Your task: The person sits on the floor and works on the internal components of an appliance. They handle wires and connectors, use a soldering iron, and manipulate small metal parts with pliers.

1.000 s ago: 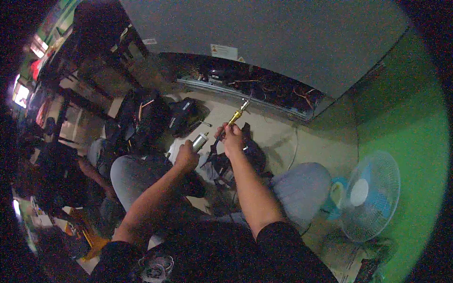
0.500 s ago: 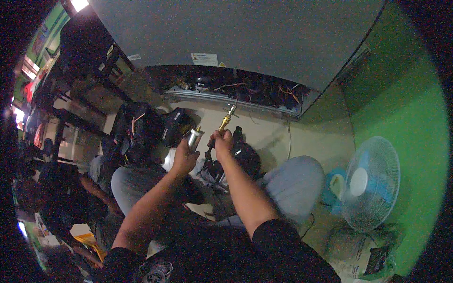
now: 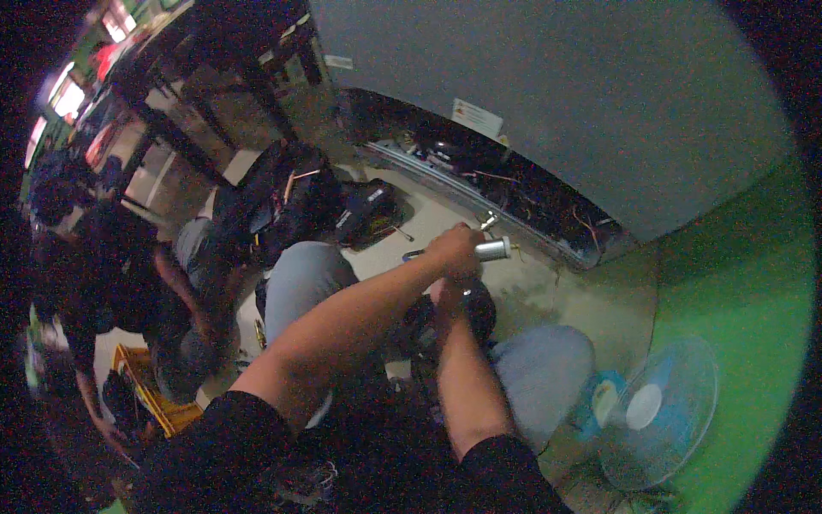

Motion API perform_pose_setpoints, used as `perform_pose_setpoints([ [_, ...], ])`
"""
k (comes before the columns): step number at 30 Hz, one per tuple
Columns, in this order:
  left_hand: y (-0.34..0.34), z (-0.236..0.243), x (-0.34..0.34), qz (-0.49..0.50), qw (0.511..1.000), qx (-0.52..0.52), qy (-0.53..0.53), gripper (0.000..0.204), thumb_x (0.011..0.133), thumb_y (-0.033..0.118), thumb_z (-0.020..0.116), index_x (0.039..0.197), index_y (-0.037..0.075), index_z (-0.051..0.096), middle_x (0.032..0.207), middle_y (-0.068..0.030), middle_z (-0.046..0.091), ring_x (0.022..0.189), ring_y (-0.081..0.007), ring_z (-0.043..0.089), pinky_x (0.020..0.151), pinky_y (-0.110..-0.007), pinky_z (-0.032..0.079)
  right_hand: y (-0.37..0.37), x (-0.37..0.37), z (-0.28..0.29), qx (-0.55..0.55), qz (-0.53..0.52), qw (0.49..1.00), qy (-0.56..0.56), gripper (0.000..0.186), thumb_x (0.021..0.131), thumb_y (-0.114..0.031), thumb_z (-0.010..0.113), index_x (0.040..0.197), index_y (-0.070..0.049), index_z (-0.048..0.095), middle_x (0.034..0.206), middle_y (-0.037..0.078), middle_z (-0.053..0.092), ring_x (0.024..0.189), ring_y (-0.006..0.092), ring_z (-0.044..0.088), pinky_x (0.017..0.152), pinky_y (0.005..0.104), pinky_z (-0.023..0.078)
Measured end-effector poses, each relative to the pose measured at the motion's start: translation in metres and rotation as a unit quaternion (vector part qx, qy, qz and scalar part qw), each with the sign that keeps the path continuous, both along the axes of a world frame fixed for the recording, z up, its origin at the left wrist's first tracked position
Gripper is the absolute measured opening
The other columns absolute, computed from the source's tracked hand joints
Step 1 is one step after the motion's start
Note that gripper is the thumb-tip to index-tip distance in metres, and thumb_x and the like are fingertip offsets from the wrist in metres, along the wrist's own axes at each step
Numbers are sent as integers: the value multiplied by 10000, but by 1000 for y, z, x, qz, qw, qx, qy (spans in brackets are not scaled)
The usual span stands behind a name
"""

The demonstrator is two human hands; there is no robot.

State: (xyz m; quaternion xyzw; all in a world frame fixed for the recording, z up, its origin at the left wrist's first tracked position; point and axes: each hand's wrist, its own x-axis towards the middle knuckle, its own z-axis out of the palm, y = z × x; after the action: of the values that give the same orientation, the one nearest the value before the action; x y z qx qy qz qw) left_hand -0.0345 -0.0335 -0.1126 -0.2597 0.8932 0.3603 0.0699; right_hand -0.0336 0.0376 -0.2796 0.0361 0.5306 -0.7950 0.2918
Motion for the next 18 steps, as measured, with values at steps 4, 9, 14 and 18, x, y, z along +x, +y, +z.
perform_pose_setpoints([
  [4,-5,-3,-8,-6,999,25,-26,365,761,140,654,1120,95,707,1193,-198,640,1109,-359,655,932,-455,540,0,-4,1,3,5,1000,-5,293,906,-114,707,1102,-65,495,870,81,625,659,200,613,590,345,546],
  [9,3,-12,-6,50,999,10,12,307,756,119,657,1043,24,715,1139,-197,683,1079,-347,674,914,-448,547,3,-5,2,6,17,1000,-10,293,908,-120,702,1110,-66,496,886,82,624,679,202,612,604,348,544],
  [14,3,-17,-8,38,999,7,15,278,739,96,673,1005,42,733,1081,-189,713,1025,-342,698,878,-441,563,10,-10,1,8,23,1000,-11,294,911,-126,697,1118,-67,497,902,82,623,699,204,610,619,351,542],
  [18,4,-15,-6,42,998,-22,29,277,745,100,672,1010,52,738,1064,-173,723,1021,-333,702,870,-447,566,11,-13,2,8,30,999,-12,295,913,-130,694,1125,-68,498,915,82,622,715,206,609,630,353,541],
])
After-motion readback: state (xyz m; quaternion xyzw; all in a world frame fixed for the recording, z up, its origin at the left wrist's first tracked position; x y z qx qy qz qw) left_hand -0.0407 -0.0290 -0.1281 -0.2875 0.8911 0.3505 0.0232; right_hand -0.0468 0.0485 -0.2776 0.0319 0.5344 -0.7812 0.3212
